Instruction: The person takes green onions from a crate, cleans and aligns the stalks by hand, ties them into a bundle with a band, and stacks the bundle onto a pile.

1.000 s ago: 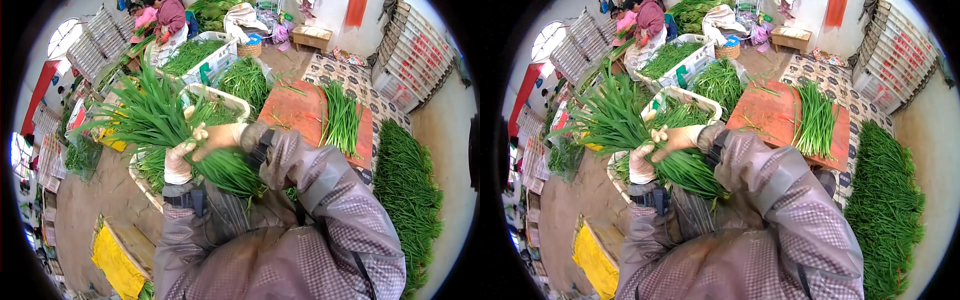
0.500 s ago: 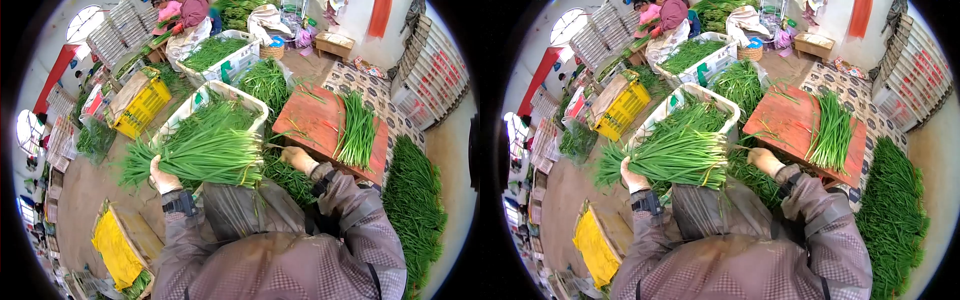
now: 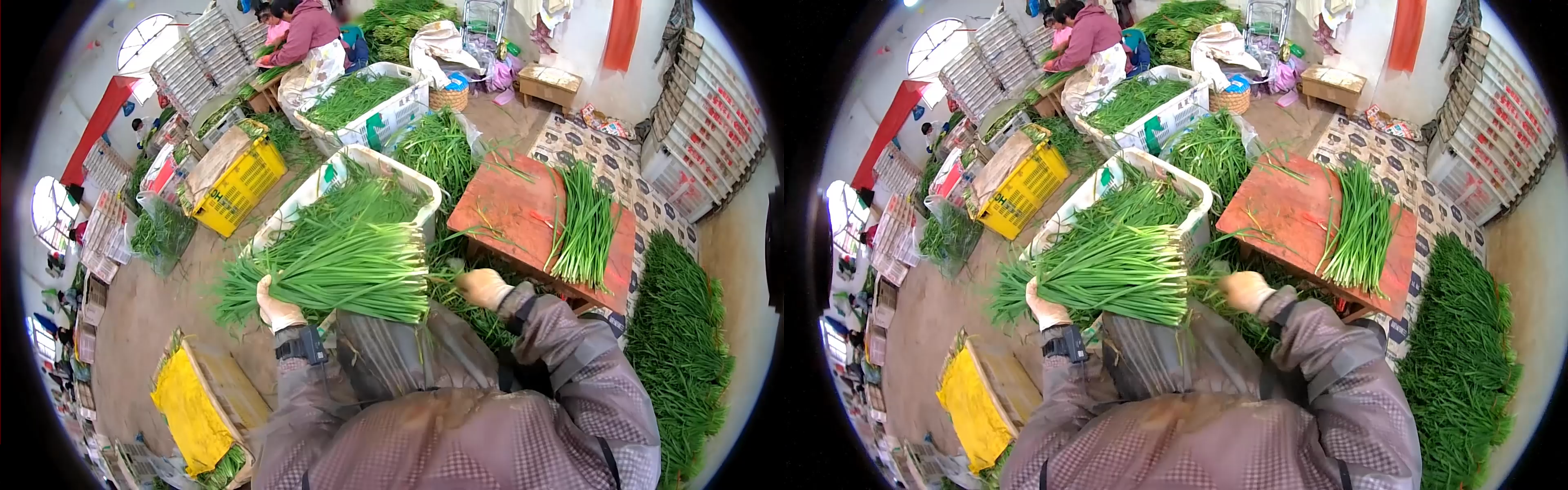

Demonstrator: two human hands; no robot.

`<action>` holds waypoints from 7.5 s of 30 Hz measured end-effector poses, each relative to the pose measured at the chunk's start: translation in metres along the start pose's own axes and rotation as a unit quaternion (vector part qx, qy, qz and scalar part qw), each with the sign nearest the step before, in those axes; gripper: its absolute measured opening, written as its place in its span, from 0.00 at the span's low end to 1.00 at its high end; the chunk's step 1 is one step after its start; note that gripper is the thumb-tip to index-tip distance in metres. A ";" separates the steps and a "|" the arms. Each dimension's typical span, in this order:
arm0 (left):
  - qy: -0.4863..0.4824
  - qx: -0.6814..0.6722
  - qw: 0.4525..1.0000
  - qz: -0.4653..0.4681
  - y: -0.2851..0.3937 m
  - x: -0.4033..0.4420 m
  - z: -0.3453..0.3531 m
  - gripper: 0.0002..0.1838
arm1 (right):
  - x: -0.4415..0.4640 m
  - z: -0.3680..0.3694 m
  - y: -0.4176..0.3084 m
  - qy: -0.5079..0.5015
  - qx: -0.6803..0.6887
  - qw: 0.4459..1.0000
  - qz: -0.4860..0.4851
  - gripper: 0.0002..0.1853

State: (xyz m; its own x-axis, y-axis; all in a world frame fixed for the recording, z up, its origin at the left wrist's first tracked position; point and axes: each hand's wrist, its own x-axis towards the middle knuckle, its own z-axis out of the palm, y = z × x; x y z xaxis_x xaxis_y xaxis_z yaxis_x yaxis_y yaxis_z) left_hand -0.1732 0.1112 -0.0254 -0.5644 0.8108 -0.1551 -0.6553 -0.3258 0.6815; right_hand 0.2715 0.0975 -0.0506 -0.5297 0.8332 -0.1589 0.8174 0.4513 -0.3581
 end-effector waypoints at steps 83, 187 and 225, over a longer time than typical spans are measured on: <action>-0.407 -0.263 0.873 -0.062 0.018 -0.017 0.025 0.19 | 0.001 0.002 0.033 -0.058 -0.170 0.980 0.085 0.20; -0.149 -0.103 0.983 -0.019 -0.015 0.020 -0.063 0.12 | 0.014 -0.107 -0.009 -0.126 0.613 0.779 0.029 0.09; -0.128 -0.090 0.987 0.018 -0.015 -0.001 -0.031 0.11 | 0.057 -0.083 -0.104 0.055 0.736 0.660 0.138 0.18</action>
State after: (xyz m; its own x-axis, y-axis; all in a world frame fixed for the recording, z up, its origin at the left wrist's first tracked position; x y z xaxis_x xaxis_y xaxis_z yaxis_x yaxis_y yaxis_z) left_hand -0.1783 0.1001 -0.0582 -0.4584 0.8861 0.0688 -0.7288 -0.4191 0.5416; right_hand 0.1749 0.1249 0.0542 -0.3201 0.8734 -0.3671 -0.2706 -0.4556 -0.8480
